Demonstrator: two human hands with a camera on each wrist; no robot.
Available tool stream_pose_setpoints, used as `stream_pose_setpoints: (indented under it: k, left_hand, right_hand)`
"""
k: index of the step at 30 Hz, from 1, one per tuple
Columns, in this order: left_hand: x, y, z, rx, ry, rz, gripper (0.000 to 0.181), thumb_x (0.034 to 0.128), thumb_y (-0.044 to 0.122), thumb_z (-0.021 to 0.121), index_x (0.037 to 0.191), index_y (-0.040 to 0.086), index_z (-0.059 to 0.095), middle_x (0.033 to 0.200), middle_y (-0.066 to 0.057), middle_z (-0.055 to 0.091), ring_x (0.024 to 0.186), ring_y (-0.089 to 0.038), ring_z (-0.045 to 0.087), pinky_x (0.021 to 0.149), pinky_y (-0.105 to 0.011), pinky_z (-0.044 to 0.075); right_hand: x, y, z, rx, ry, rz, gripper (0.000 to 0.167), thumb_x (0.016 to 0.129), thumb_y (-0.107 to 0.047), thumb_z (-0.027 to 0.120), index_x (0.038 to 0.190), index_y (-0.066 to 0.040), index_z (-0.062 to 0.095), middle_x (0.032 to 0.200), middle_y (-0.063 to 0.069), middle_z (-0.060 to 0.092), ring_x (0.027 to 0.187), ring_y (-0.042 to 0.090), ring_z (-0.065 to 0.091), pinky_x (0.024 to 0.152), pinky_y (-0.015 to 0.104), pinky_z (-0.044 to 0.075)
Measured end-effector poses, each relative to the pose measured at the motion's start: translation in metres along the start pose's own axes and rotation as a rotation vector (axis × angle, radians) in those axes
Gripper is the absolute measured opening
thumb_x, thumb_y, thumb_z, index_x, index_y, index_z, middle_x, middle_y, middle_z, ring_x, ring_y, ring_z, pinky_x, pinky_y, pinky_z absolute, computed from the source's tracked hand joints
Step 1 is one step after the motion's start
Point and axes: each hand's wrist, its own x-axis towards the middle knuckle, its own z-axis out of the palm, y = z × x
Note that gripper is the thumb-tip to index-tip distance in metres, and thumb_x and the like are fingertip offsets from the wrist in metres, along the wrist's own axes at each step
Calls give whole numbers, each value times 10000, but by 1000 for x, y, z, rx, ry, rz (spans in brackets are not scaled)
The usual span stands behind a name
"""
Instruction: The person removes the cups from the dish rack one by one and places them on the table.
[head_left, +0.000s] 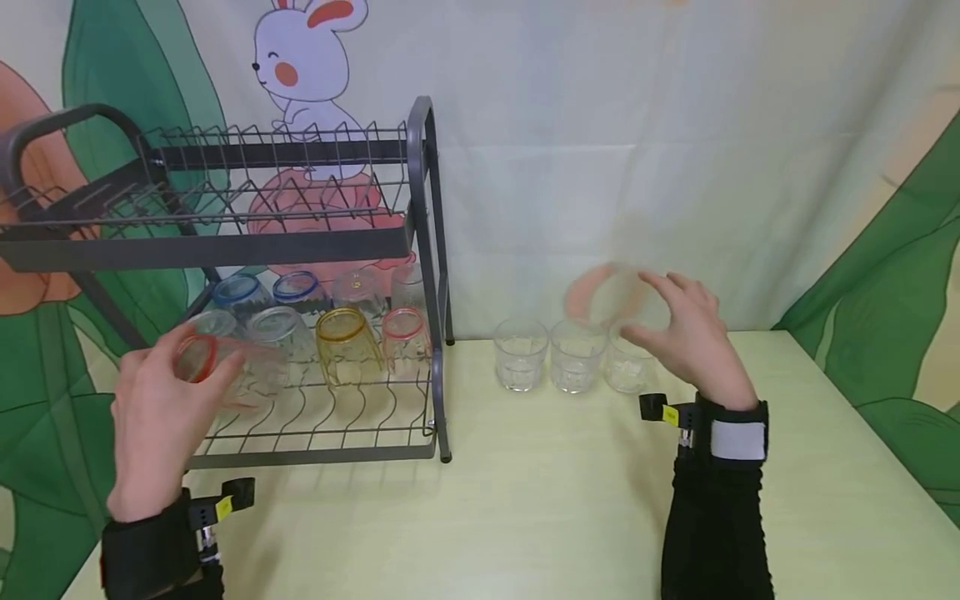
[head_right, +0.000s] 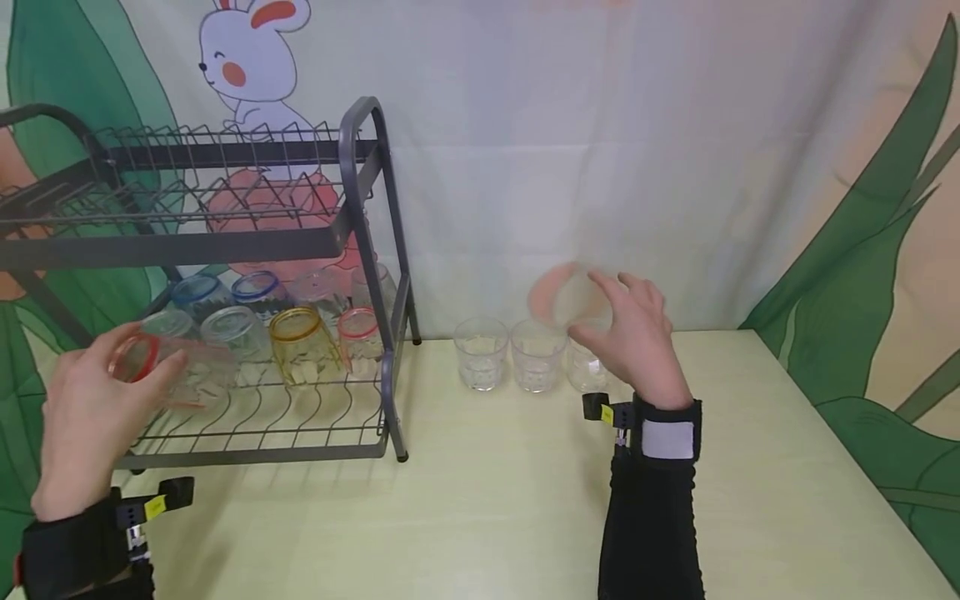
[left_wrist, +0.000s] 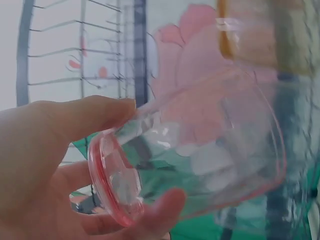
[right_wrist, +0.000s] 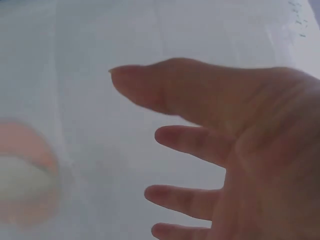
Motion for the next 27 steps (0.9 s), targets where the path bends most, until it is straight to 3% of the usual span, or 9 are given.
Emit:
stream_pose_setpoints:
  k: [7, 14, 20, 23, 27]
  left_hand:
    - [-5, 20, -3, -56, -49, 56, 731, 937, 528, 581, 1498, 99, 392, 1265, -264, 448, 1127, -439, 376, 840, -600, 347]
    - [-11, 45, 2, -215, -181, 86, 778, 925, 566, 573, 1529, 147, 320, 1379, -260, 419, 1226, -522, 421, 849, -687, 422]
    - [-20, 68, 25, -405, -310, 156, 741, 949, 504, 576, 1531, 162, 271, 1394, -208, 393, 1310, -415, 415, 942, -664, 416]
    - [-27, 80, 41, -489, -377, 189, 715, 962, 472, 573, 1524, 163, 255, 1380, -192, 373, 1203, -369, 550, 959, -632, 427]
    - [-36, 97, 61, -640, -487, 237, 637, 998, 395, 545, 1495, 135, 243, 1388, -179, 338, 1094, -338, 620, 906, -533, 509]
  right_hand:
    - [-18, -22, -12, 21, -7, -157, 726, 894, -282, 731, 1505, -108, 379, 1508, 267, 270, 1379, 486, 182, 1020, 688, 257]
    - [-30, -36, -16, 38, -37, -230, 736, 889, -279, 740, 1511, -138, 373, 1515, 208, 292, 1390, 425, 201, 1035, 646, 289]
    - [-37, -45, -14, 60, -65, -246, 755, 884, -303, 744, 1523, -189, 359, 1541, 144, 282, 1412, 379, 191, 1044, 624, 300]
    - [-41, -51, -13, 77, -76, -277, 764, 879, -300, 751, 1525, -207, 353, 1542, 115, 282, 1415, 359, 198, 1042, 614, 316]
    - [-50, -61, -14, 85, -61, -369, 770, 862, -273, 775, 1514, -204, 371, 1513, 79, 317, 1397, 312, 256, 1037, 554, 362]
